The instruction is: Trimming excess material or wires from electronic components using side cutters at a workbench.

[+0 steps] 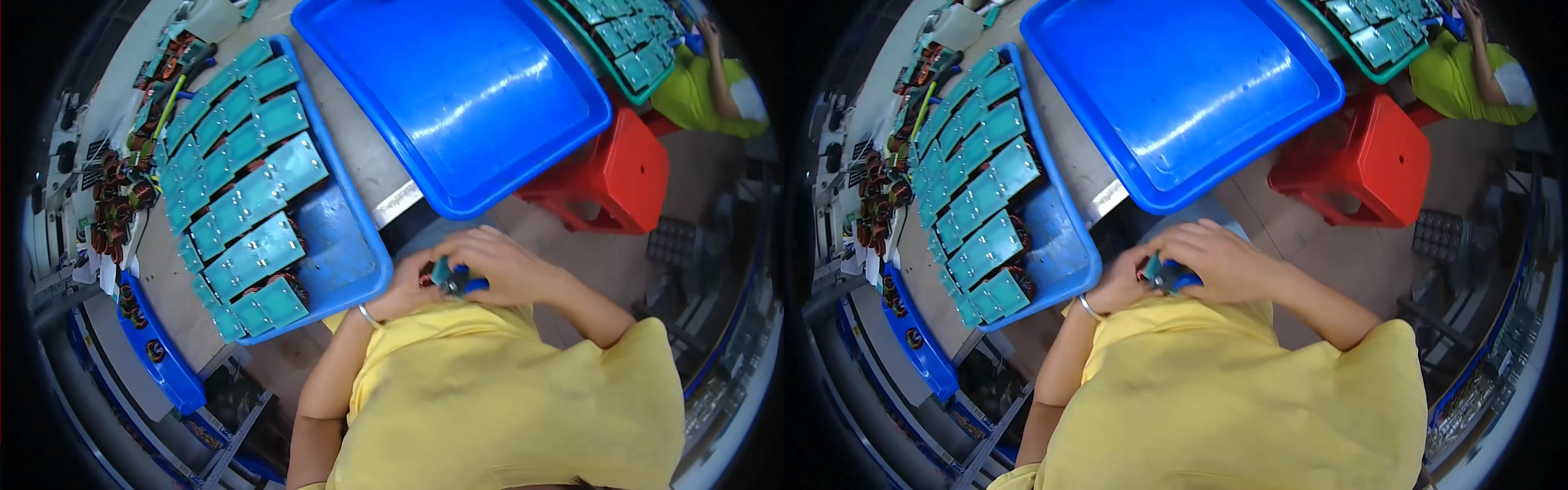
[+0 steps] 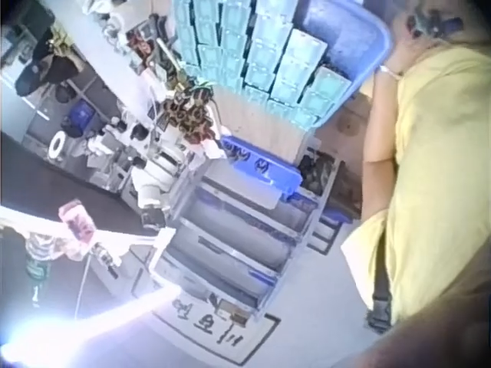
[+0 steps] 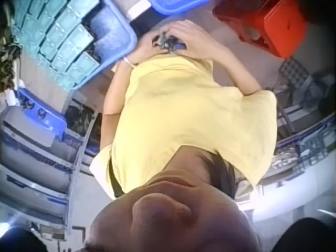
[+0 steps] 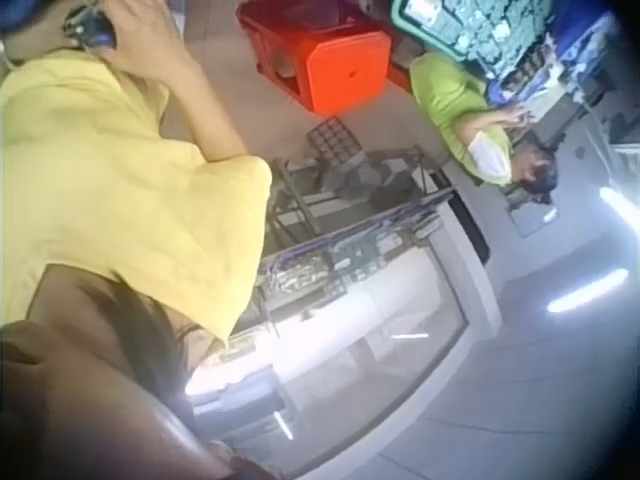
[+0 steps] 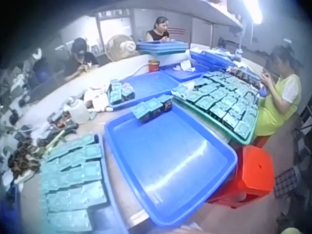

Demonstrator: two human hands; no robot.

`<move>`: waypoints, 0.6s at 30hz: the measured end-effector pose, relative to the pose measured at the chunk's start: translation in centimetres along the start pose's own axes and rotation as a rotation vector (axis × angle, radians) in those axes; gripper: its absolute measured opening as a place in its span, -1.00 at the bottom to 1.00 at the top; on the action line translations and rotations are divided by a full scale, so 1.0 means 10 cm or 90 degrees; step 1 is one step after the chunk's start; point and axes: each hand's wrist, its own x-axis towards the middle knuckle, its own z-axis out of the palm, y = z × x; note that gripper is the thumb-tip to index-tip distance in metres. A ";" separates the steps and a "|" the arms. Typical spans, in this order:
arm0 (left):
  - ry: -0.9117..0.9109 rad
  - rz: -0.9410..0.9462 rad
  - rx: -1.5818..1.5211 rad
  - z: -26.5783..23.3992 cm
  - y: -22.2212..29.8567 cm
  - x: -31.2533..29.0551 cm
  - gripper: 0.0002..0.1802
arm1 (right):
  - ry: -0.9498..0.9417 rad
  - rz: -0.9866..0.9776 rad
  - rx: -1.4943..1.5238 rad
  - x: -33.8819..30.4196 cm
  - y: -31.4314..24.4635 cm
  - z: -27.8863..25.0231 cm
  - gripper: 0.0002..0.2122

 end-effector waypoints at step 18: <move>0.650 0.166 0.639 -0.36 1.43 -1.20 -0.43 | 0.198 -0.165 -0.437 2.04 0.14 -1.72 -0.57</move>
